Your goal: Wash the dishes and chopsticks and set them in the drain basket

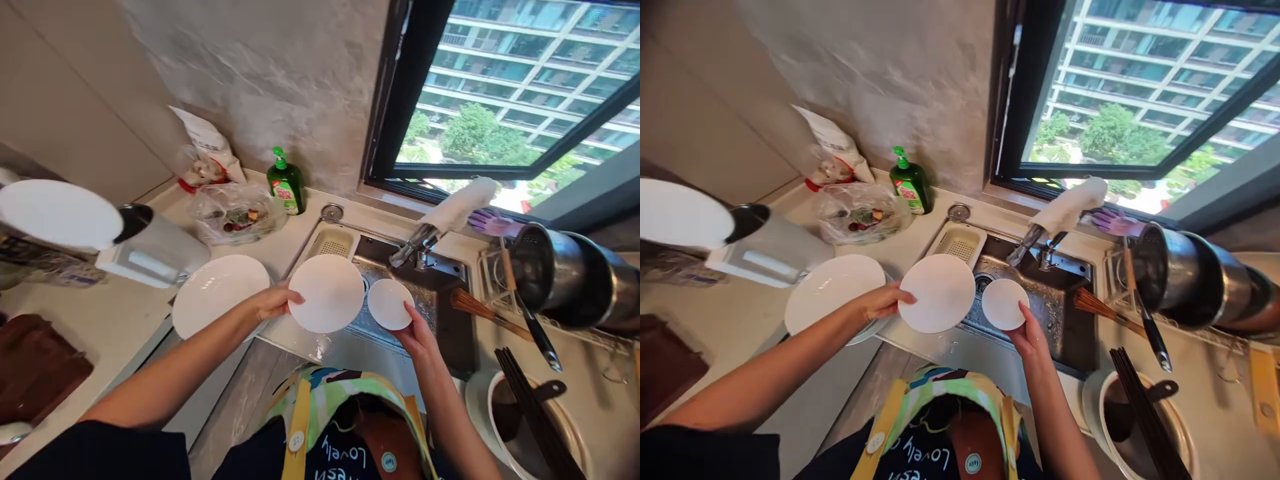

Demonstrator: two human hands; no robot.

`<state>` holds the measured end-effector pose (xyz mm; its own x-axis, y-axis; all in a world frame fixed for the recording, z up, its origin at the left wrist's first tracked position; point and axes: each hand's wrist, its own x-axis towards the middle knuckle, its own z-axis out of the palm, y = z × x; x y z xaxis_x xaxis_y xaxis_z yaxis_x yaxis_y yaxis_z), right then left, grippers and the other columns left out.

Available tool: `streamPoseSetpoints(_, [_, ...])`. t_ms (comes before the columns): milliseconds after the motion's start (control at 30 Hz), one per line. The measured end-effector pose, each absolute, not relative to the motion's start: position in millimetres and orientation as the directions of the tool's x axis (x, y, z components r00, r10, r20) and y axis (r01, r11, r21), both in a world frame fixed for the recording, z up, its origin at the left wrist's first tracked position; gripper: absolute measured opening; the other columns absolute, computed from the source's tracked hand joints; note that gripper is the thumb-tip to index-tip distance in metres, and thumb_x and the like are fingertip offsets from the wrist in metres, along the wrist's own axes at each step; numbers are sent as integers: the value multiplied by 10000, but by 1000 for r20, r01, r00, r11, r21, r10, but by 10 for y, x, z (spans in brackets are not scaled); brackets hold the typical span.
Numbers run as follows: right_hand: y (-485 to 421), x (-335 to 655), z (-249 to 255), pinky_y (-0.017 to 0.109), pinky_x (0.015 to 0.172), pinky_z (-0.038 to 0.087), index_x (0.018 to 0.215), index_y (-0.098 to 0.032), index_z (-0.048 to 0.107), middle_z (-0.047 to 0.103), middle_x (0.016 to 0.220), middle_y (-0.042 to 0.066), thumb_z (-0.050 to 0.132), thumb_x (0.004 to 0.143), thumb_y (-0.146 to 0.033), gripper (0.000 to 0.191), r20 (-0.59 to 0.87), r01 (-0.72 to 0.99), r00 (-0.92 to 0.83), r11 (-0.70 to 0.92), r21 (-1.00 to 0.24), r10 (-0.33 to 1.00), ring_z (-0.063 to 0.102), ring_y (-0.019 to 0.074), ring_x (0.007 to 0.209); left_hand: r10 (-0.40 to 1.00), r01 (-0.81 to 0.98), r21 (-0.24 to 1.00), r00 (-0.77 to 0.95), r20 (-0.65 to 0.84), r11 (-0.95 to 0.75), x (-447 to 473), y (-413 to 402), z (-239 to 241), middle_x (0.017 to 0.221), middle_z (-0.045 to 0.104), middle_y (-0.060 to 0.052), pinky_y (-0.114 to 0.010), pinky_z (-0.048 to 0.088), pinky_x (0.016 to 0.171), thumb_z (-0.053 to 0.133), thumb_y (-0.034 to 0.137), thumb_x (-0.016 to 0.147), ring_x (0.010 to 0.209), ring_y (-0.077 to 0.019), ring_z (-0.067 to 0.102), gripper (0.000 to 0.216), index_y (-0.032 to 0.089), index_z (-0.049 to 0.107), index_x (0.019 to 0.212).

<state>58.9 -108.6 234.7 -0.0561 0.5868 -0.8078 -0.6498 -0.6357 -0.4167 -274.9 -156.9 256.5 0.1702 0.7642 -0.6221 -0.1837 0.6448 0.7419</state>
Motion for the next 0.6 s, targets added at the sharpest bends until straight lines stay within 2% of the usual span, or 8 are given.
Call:
streamPoseSetpoints(133, [-1164, 903, 2221, 555, 913, 524, 1127, -211, 611, 741, 811, 22, 560, 871, -162, 266, -822, -704, 66, -557, -440, 566, 706, 211, 824, 709, -53, 711, 160, -687, 701, -2197, -1433, 2030, 1064, 694, -100, -443, 586, 768, 601, 132, 563, 935, -275, 673, 756, 178, 468, 1306])
streamPoseSetpoints(200, [-1198, 1039, 2154, 563, 909, 523, 1145, -219, 607, 738, 799, 15, 565, 869, -165, 285, -824, -722, 120, -521, -455, 553, 704, 213, 824, 751, 72, 755, 82, -655, 651, -1936, -1344, 1830, 1156, 647, -107, -490, 583, 778, 531, 104, 596, 978, -281, 656, 796, 210, 385, 1372])
streamPoseSetpoints(300, [-1225, 1197, 2078, 562, 901, 528, 1160, -223, 597, 734, 791, 9, 564, 868, -163, 300, -818, -751, 167, -466, -467, 551, 703, 216, 846, 920, 404, 838, -21, -392, 366, -1587, -1236, 1626, 1253, 564, -142, -537, 512, 937, 495, 57, 615, 1151, -305, 565, 803, 197, 358, 1394])
streamPoseSetpoints(367, [-1226, 1269, 2039, 554, 884, 539, 1159, -221, 593, 732, 794, 11, 568, 864, -166, 300, -816, -763, 189, -441, -472, 546, 701, 219, 852, 986, 634, 763, 13, -169, 122, -1411, -1211, 1548, 1302, 504, -171, -533, 429, 1040, 502, 32, 639, 1266, -318, 466, 770, 171, 389, 1388])
streamPoseSetpoints(433, [-1218, 1311, 1997, 541, 860, 552, 1140, -220, 592, 731, 804, 13, 584, 852, -173, 293, -814, -768, 207, -425, -479, 542, 698, 217, 834, 996, 768, 641, 71, -53, -21, -1298, -1215, 1507, 1356, 440, -185, -555, 383, 1064, 489, 11, 680, 1334, -335, 383, 724, 183, 420, 1381])
streamPoseSetpoints(500, [-1204, 1321, 1945, 523, 834, 564, 1113, -225, 593, 730, 819, 11, 607, 827, -170, 292, -810, -770, 217, -415, -485, 545, 694, 210, 811, 995, 805, 590, 93, -18, -65, -1249, -1212, 1488, 1394, 401, -182, -578, 373, 1054, 473, -4, 707, 1365, -344, 333, 702, 211, 437, 1375])
streamPoseSetpoints(600, [-1175, 1269, 1851, 492, 786, 577, 1098, -237, 591, 724, 830, 0, 641, 773, -148, 340, -803, -756, 216, -425, -498, 555, 686, 201, 779, 997, 702, 712, 49, -57, 7, -1245, -1143, 1460, 1366, 443, -169, -554, 369, 1071, 501, -11, 661, 1337, -327, 373, 728, 197, 442, 1356])
